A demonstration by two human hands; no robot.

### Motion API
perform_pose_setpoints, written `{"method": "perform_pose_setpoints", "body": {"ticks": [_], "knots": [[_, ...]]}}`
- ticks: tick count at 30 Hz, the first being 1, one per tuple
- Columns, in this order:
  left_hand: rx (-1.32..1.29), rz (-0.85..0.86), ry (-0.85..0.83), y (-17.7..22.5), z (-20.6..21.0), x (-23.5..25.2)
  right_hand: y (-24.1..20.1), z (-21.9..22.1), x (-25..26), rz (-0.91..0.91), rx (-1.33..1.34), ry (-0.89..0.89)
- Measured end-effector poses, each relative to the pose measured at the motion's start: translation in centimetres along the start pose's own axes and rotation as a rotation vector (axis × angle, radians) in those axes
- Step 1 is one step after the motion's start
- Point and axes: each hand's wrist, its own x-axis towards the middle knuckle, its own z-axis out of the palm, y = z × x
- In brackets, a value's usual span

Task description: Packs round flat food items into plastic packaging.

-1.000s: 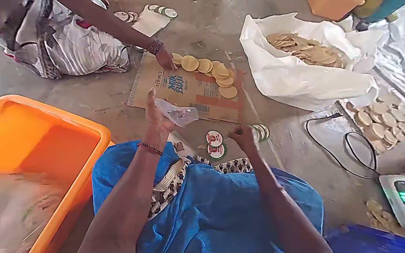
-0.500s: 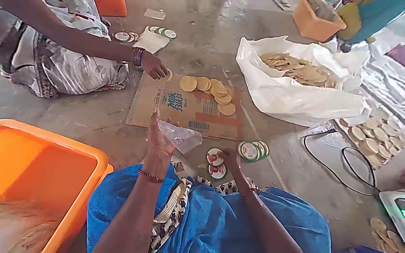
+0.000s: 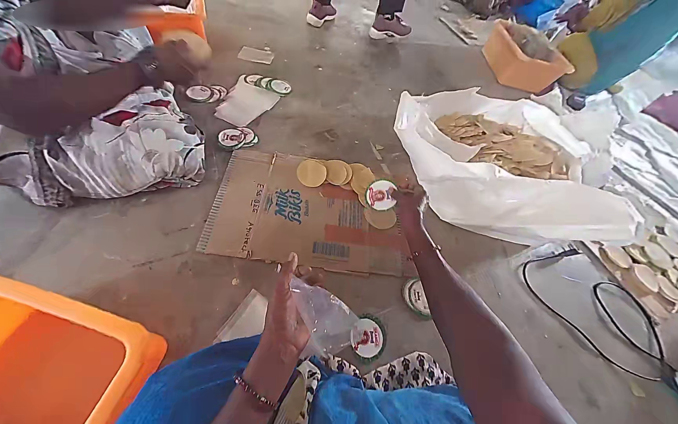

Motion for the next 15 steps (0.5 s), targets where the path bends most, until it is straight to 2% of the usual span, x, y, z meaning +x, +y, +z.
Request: {"method": "perform_pose_setpoints", "body": {"ticks": [4, 8, 12, 15], "knots": [[0.042, -0.02, 0.016, -0.4, 0.1, 0.7, 0.0, 3.9, 6.9, -0.016, -0.001, 0.03], [0.07, -0.024, 0.002, -0.8, 0.1, 1.0, -0.1, 6.4, 9.3, 0.062, -0.192, 0.032], [0.071, -0.019, -0.002, -1.0, -0.3, 1.2, 1.7, 7.0, 9.0, -0.026, -0.38, -0.022], [0.062, -0.045, 0.024, -0.9, -0.1, 1.1, -0.3, 6.2, 6.9, -0.163, -0.507, -0.063]]}}
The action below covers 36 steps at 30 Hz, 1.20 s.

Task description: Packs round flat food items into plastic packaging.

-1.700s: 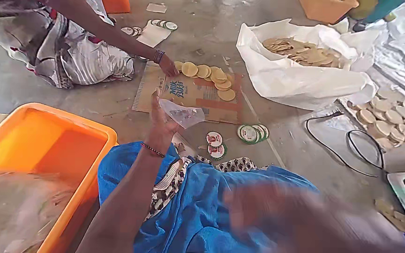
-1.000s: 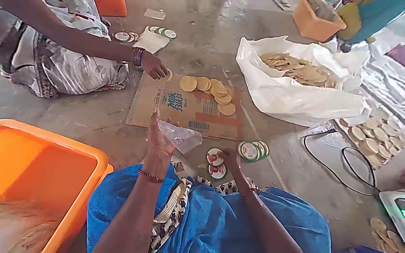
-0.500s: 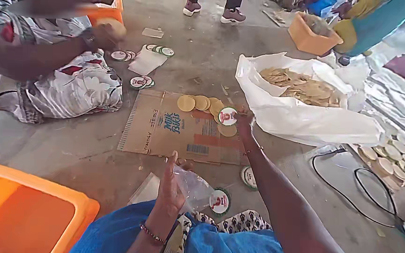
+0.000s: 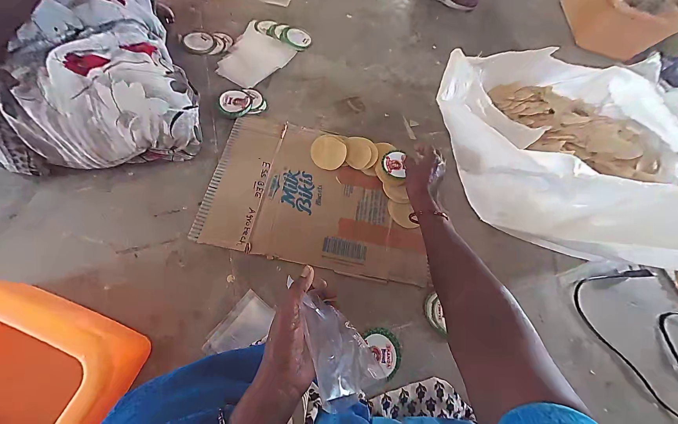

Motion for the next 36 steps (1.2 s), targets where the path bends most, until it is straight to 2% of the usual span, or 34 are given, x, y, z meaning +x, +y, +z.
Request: {"method": "perform_pose_setpoints", "body": {"ticks": [5, 9, 19, 22, 25, 27, 29, 31, 33, 36], "knots": [[0.003, -0.005, -0.019, 0.1, 0.0, -0.4, -1.1, 0.8, -2.3, -0.151, -0.22, -0.179], [-0.044, -0.007, -0.019, 0.2, -0.2, -0.4, -1.8, 2.2, -2.1, -0.116, -0.243, -0.238], [-0.034, 0.013, -0.023, 0.3, -0.2, -0.2, -5.3, -0.6, -2.1, -0.112, -0.442, -0.423], [-0.028, 0.026, -0.013, 0.5, -0.2, -0.1, -4.2, -1.5, -1.8, -0.139, -0.476, -0.352], [-0.055, 0.022, 0.009, 0.9, -0.4, 0.1, -2.7, -4.1, -1.9, -0.104, -0.341, -0.184], [-0.093, 0.005, -0.004, 1.3, -0.4, 0.2, -3.2, -7.7, -3.8, -0.057, -0.17, -0.193], [-0.137, -0.01, -0.021, 1.5, -0.6, 0.4, -2.4, -10.4, -7.8, -0.094, 0.042, -0.227], [-0.156, -0.028, -0.027, 1.7, -0.8, 0.2, -1.6, -12.0, -13.0, -0.104, 0.132, -0.364], [-0.145, -0.04, -0.014, 1.8, -0.8, -0.1, -0.5, -11.7, -17.1, -0.132, 0.079, -0.444], [-0.18, 0.029, -0.022, 2.0, -0.8, -0.5, 0.4, -8.9, -21.0, -0.14, -0.142, -0.513]]}}
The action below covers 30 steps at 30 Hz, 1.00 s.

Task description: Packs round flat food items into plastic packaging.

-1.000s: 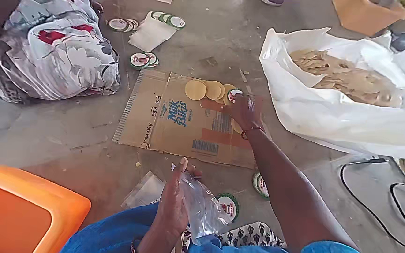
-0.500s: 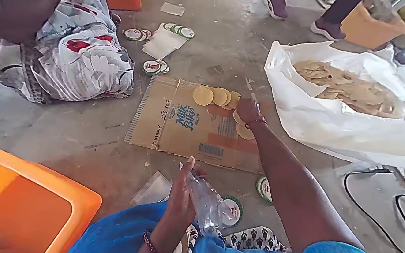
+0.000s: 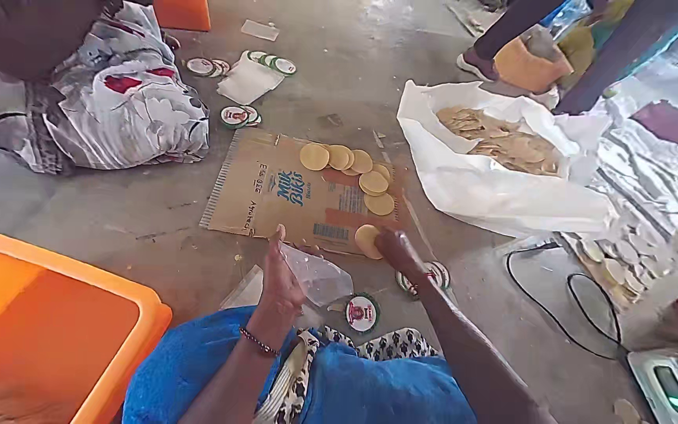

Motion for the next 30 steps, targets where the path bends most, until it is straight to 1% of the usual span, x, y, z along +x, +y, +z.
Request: {"method": "perform_pose_setpoints", "body": {"ticks": [2, 5, 7, 9, 11, 13, 16, 18, 22, 26, 30], "knots": [[-0.021, 0.027, -0.001, 0.2, -0.2, -0.2, 0.6, 2.2, 0.1, 0.05, 0.0, 0.053], [-0.019, 0.025, 0.012, 0.6, -0.6, -0.8, 1.0, 2.8, -0.3, 0.072, 0.143, 0.147], [-0.049, 0.009, 0.02, 0.9, -0.6, -1.2, 0.0, 1.4, -1.7, 0.098, 0.302, 0.244], [-0.102, -0.034, 0.003, 1.4, -0.6, -1.7, -2.5, -1.4, -4.5, 0.097, 0.542, 0.362], [-0.137, -0.085, -0.009, 1.4, -0.5, -1.9, -5.6, -4.3, -8.7, -0.014, 0.747, 0.484], [-0.132, -0.136, -0.014, 1.2, -0.4, -2.5, -8.4, -6.3, -13.1, -0.202, 0.796, 0.574], [-0.113, -0.172, -0.046, 0.9, -0.3, -3.2, -11.9, -7.6, -17.1, -0.559, 0.722, 0.579], [-0.11, -0.188, -0.07, 1.0, -0.3, -3.7, -13.7, -7.3, -17.9, -0.66, 0.632, 0.533], [-0.111, -0.194, -0.078, 1.0, -0.8, -4.2, -16.0, -5.6, -17.7, -0.673, 0.545, 0.453], [-0.135, -0.205, -0.082, 1.2, -1.1, -4.6, -17.2, -4.9, -17.5, -0.658, 0.29, 0.473], [-0.108, -0.192, -0.141, 1.3, -1.1, -4.9, -18.3, -5.3, -17.8, -0.656, 0.106, 0.446]]}}
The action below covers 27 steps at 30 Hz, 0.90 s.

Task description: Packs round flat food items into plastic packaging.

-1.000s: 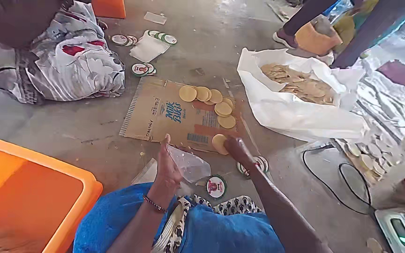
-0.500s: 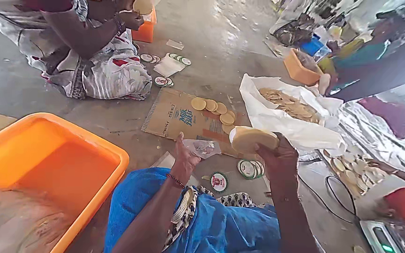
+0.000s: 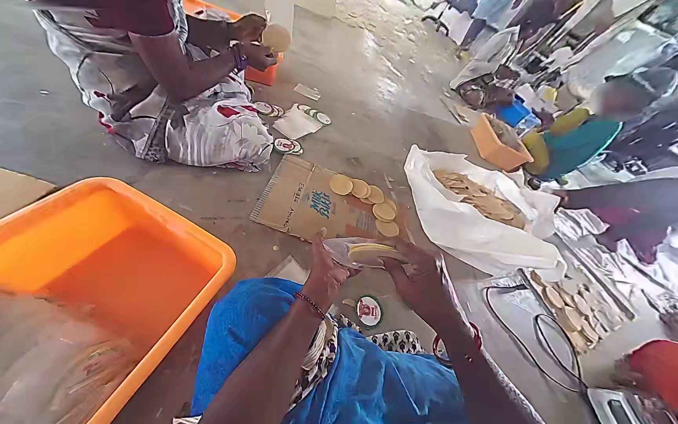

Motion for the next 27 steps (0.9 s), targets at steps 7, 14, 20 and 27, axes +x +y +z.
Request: {"method": "perform_pose_setpoints", "body": {"ticks": [7, 14, 20, 27], "knots": [[-0.07, 0.016, 0.007, 0.7, 0.3, -0.1, -0.8, -2.1, 0.5, -0.068, -0.185, -0.067], [0.015, 0.136, 0.022, -0.1, 0.5, 0.1, -1.3, -2.3, 1.9, -0.079, -0.272, -0.243], [-0.013, 0.062, -0.005, -0.1, 0.8, -0.2, -1.4, 0.1, 1.7, -0.111, -0.27, -0.163], [-0.152, 0.014, -0.078, -0.2, 0.8, -1.2, -0.3, 2.0, 0.3, -0.107, -0.134, 0.048]]}}
